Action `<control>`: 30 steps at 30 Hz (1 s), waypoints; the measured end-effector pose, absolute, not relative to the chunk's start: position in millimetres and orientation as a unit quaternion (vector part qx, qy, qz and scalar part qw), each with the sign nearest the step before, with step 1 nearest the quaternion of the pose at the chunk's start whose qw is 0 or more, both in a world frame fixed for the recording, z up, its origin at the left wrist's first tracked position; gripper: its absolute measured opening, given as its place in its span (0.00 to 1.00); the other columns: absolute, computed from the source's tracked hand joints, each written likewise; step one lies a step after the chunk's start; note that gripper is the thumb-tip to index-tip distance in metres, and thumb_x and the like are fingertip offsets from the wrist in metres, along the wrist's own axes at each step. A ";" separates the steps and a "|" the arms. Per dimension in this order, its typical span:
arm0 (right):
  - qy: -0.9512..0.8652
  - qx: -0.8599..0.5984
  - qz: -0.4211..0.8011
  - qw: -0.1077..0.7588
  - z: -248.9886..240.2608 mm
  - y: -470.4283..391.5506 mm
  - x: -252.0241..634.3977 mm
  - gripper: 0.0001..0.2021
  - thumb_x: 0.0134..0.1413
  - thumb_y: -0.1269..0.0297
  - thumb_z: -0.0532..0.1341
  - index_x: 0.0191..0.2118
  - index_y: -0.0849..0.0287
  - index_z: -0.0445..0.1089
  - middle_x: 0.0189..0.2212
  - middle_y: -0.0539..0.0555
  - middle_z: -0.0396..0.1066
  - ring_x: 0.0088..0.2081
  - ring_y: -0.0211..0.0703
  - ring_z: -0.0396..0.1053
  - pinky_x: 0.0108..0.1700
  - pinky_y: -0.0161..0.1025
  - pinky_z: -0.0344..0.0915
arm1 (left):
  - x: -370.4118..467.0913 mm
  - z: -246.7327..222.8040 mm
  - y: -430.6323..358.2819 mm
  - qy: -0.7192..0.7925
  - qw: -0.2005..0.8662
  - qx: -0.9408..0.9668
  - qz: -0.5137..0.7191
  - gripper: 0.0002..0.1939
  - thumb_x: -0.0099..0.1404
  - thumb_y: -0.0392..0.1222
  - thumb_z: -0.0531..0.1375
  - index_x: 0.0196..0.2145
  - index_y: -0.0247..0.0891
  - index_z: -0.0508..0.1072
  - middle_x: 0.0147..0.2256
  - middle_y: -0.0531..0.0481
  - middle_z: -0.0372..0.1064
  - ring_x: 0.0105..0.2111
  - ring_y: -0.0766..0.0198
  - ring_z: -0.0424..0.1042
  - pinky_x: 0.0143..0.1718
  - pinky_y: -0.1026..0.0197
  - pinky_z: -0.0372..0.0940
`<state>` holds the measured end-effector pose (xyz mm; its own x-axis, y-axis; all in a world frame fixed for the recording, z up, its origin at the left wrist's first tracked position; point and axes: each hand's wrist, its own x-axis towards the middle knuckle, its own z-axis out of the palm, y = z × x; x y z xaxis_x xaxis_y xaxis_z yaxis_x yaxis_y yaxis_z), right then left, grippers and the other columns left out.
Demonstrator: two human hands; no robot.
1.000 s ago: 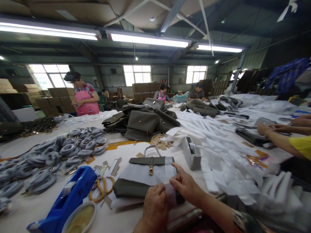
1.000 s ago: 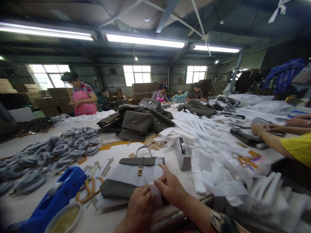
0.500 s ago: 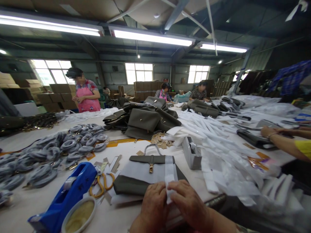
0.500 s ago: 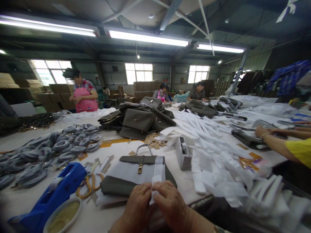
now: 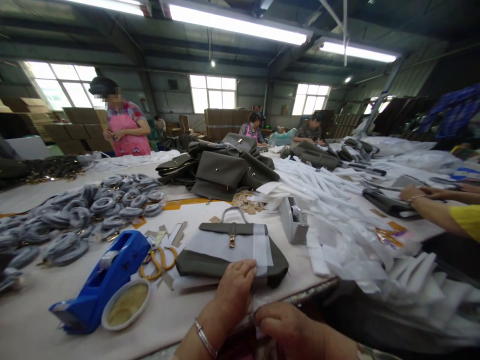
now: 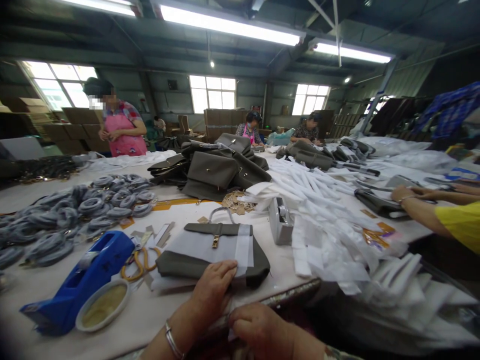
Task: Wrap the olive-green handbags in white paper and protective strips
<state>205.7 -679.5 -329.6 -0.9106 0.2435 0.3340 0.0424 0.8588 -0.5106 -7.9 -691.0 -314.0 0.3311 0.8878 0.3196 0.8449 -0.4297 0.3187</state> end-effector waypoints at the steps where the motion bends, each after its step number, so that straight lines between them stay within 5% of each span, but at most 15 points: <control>1: -0.941 -0.064 0.273 0.189 -330.3 -676.8 204.9 0.07 0.55 0.75 0.53 0.32 0.57 0.66 0.30 0.51 0.69 0.30 0.38 0.64 0.30 0.33 0.59 | -7.6 -315.9 -690.7 0.532 0.042 0.814 0.228 0.27 0.58 0.30 0.59 0.56 0.38 0.71 0.60 0.44 0.69 0.58 0.52 0.68 0.58 0.47 0.66; 8: -0.920 -0.025 0.369 0.131 -340.8 -669.5 194.9 0.10 0.55 0.75 0.58 0.39 0.56 0.73 0.32 0.51 0.75 0.34 0.39 0.71 0.36 0.32 0.67 | -6.5 -307.8 -694.6 0.536 0.080 0.800 0.257 0.28 0.56 0.29 0.59 0.55 0.38 0.71 0.59 0.45 0.70 0.58 0.53 0.68 0.60 0.47 0.64; 12: -0.919 -0.019 0.369 0.136 -335.0 -673.2 188.9 0.09 0.58 0.73 0.56 0.37 0.56 0.73 0.33 0.52 0.75 0.37 0.40 0.72 0.40 0.35 0.69 | 1.9 -301.8 -697.6 0.573 0.104 0.765 0.274 0.25 0.57 0.40 0.67 0.53 0.39 0.71 0.57 0.43 0.70 0.56 0.48 0.68 0.59 0.43 0.63; 19: -0.929 -0.011 0.273 0.249 -306.1 -685.3 192.7 0.10 0.60 0.74 0.52 0.38 0.58 0.70 0.39 0.56 0.77 0.44 0.44 0.71 0.50 0.44 0.69 | 13.6 -312.5 -694.9 0.609 0.052 0.754 0.241 0.26 0.57 0.36 0.70 0.52 0.40 0.70 0.56 0.46 0.72 0.55 0.49 0.69 0.56 0.44 0.64; 26: -0.922 -0.168 0.162 0.308 -320.6 -691.3 206.0 0.17 0.56 0.76 0.54 0.51 0.60 0.69 0.46 0.61 0.75 0.47 0.51 0.70 0.51 0.49 0.69 | 12.9 -314.6 -693.7 0.602 0.035 0.759 0.244 0.17 0.65 0.36 0.62 0.52 0.40 0.70 0.55 0.46 0.73 0.54 0.52 0.70 0.54 0.47 0.63; 30: -0.907 -0.237 0.117 0.328 -335.1 -691.4 196.6 0.18 0.53 0.77 0.55 0.48 0.60 0.70 0.40 0.60 0.73 0.41 0.51 0.69 0.44 0.48 0.68 | 12.8 -314.1 -693.9 0.600 0.031 0.760 0.248 0.14 0.67 0.36 0.59 0.51 0.41 0.71 0.55 0.47 0.73 0.54 0.52 0.70 0.54 0.47 0.63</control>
<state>196.6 -691.4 -335.1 -0.6729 0.5064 0.5392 0.3535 0.8604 -0.3670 12.8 -693.9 -314.1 0.1574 0.9273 0.3397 0.8964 -0.2785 0.3449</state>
